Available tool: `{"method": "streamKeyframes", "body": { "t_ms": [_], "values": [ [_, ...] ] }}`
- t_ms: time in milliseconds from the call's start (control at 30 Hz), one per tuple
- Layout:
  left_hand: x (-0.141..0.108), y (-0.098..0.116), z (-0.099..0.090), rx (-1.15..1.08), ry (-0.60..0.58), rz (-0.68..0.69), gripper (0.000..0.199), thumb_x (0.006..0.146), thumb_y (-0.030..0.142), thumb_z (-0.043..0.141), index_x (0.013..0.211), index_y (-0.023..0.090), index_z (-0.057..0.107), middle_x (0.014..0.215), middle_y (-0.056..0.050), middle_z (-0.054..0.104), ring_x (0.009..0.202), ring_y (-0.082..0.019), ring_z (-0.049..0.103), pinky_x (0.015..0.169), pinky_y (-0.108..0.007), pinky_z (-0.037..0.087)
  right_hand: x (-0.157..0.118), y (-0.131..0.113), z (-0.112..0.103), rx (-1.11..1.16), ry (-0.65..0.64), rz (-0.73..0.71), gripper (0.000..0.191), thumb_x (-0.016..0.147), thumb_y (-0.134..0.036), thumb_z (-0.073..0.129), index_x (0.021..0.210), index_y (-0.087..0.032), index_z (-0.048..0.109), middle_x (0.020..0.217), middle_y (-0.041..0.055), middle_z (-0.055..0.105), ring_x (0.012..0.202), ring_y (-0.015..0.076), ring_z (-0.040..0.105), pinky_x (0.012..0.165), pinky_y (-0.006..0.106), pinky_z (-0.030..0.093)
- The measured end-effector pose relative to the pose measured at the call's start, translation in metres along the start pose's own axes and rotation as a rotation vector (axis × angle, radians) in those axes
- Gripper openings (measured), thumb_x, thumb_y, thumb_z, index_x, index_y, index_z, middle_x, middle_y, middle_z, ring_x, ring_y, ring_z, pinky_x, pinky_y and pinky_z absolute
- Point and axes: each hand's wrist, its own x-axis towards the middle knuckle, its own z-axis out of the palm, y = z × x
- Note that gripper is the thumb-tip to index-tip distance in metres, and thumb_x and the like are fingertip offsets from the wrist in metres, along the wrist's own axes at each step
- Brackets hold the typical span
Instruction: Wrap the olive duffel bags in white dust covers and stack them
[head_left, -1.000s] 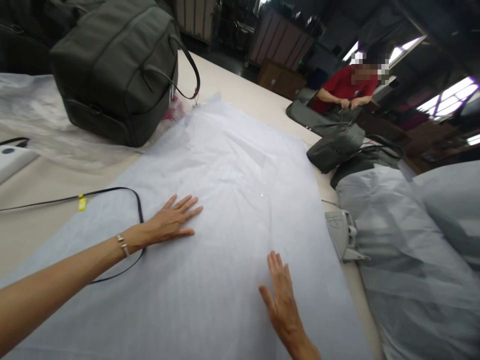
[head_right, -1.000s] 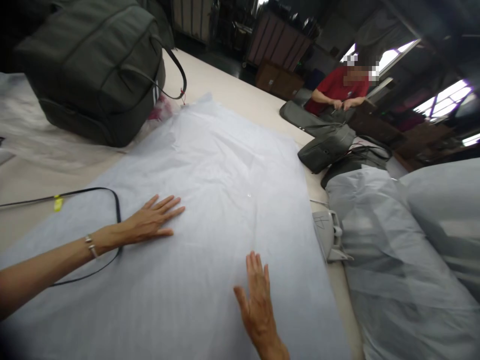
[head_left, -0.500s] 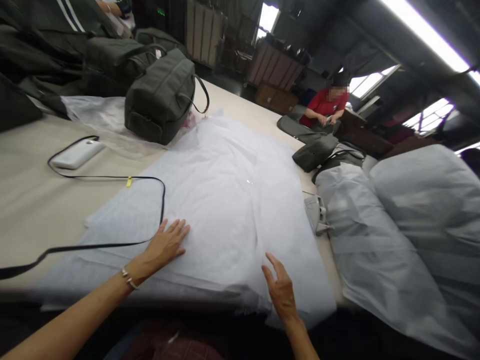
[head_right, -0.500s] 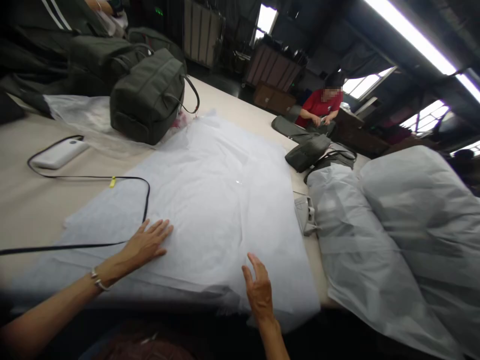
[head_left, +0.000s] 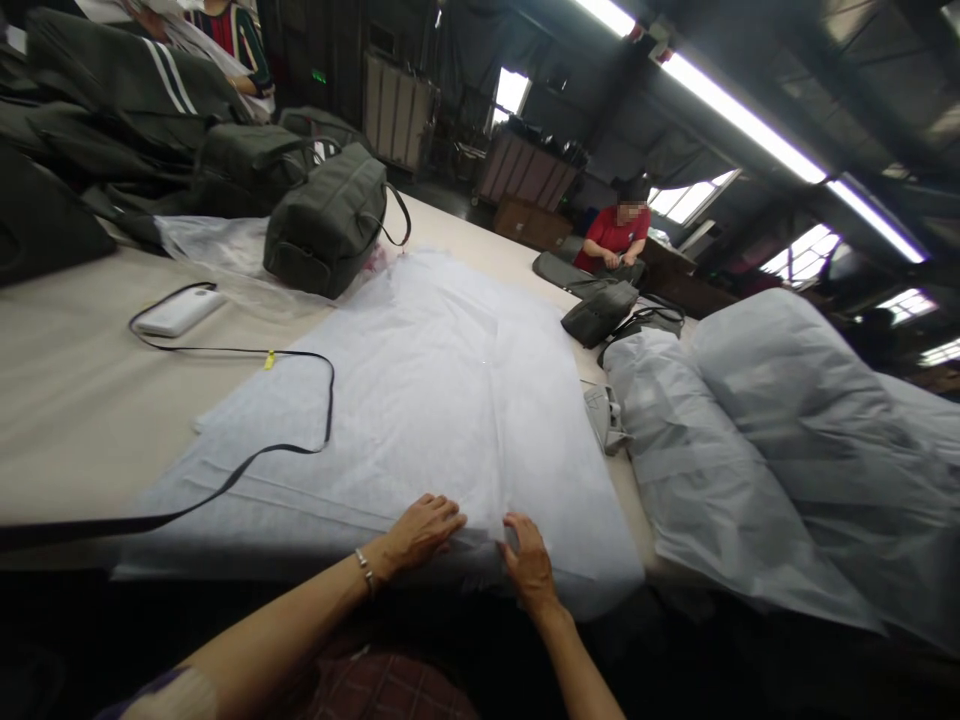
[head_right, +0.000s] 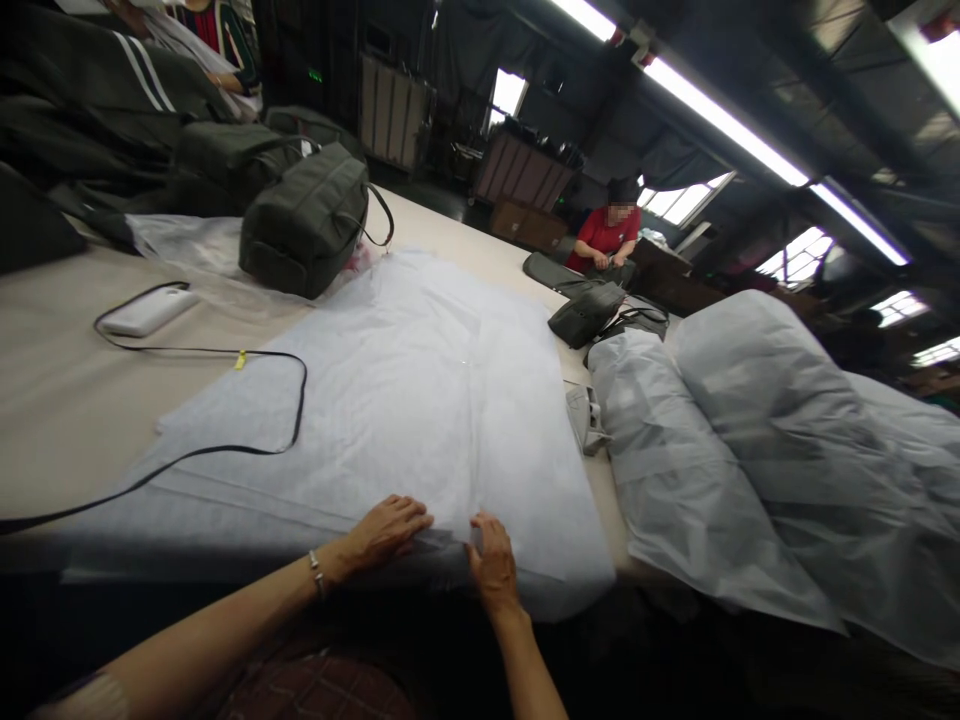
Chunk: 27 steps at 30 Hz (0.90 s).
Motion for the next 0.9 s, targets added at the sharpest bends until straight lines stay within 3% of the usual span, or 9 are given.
{"method": "streamKeyframes", "body": {
  "t_ms": [200,367,500,567,700,800,900],
  "values": [
    [0.024,0.008,0.007,-0.057,0.030,-0.120,0.006,0.090,0.022,0.056,0.095,0.020,0.059,0.100,-0.009,0.062,0.097,-0.026,0.057,0.085,-0.040,0.044,0.015,-0.009,-0.019,0.085,-0.030,0.140,0.030,0.085,-0.039,0.048,0.091,-0.020,0.070,0.087,0.0052,0.073,0.085,0.0229,0.068,0.082,0.036,0.054],
    [0.028,0.005,0.005,-0.162,0.032,-0.254,0.013,0.093,0.022,0.048,0.098,0.019,0.058,0.095,-0.004,0.064,0.088,-0.019,0.062,0.078,-0.030,0.047,0.024,-0.018,-0.029,0.166,-0.083,0.218,0.035,0.085,-0.045,0.048,0.084,-0.019,0.071,0.072,0.0008,0.070,0.071,0.0197,0.065,0.066,0.028,0.051],
    [0.029,0.012,0.005,-0.195,-0.006,-0.221,0.033,0.089,0.031,0.057,0.120,0.022,0.052,0.104,-0.002,0.065,0.088,-0.017,0.064,0.075,-0.026,0.050,0.028,-0.022,-0.033,0.205,-0.089,0.228,0.039,0.084,-0.049,0.047,0.079,-0.017,0.071,0.068,0.0011,0.068,0.067,0.0194,0.062,0.061,0.027,0.050],
    [0.031,0.019,0.006,-0.172,-0.028,-0.179,0.042,0.083,0.032,0.066,0.121,0.023,0.052,0.110,-0.004,0.063,0.092,-0.020,0.065,0.076,-0.028,0.050,0.029,-0.023,-0.035,0.211,-0.091,0.218,0.041,0.084,-0.050,0.047,0.080,-0.017,0.071,0.068,0.0016,0.068,0.066,0.0195,0.062,0.061,0.028,0.050],
    [0.032,0.029,0.012,-0.098,-0.058,-0.083,0.029,0.077,0.029,0.072,0.104,0.023,0.061,0.104,-0.006,0.062,0.085,-0.023,0.064,0.070,-0.031,0.051,0.030,-0.025,-0.031,0.187,-0.071,0.104,0.034,0.085,-0.046,0.051,0.089,-0.019,0.072,0.084,0.0049,0.073,0.082,0.0219,0.067,0.077,0.031,0.054],
    [0.032,0.030,0.021,-0.049,-0.057,-0.012,0.014,0.081,0.022,0.065,0.095,0.021,0.062,0.095,-0.007,0.064,0.079,-0.023,0.063,0.065,-0.031,0.050,0.029,-0.027,-0.022,0.092,-0.072,-0.091,0.024,0.086,-0.035,0.053,0.092,-0.022,0.072,0.094,0.0063,0.074,0.092,0.0220,0.068,0.087,0.035,0.053],
    [0.029,0.027,0.031,-0.015,-0.041,0.056,0.008,0.085,0.014,0.057,0.091,0.019,0.061,0.094,-0.008,0.064,0.079,-0.023,0.062,0.065,-0.031,0.049,0.027,-0.030,-0.014,-0.071,-0.152,-0.216,0.018,0.086,-0.025,0.054,0.091,-0.024,0.071,0.096,0.0051,0.074,0.095,0.0211,0.067,0.089,0.035,0.052]
  ]
}}
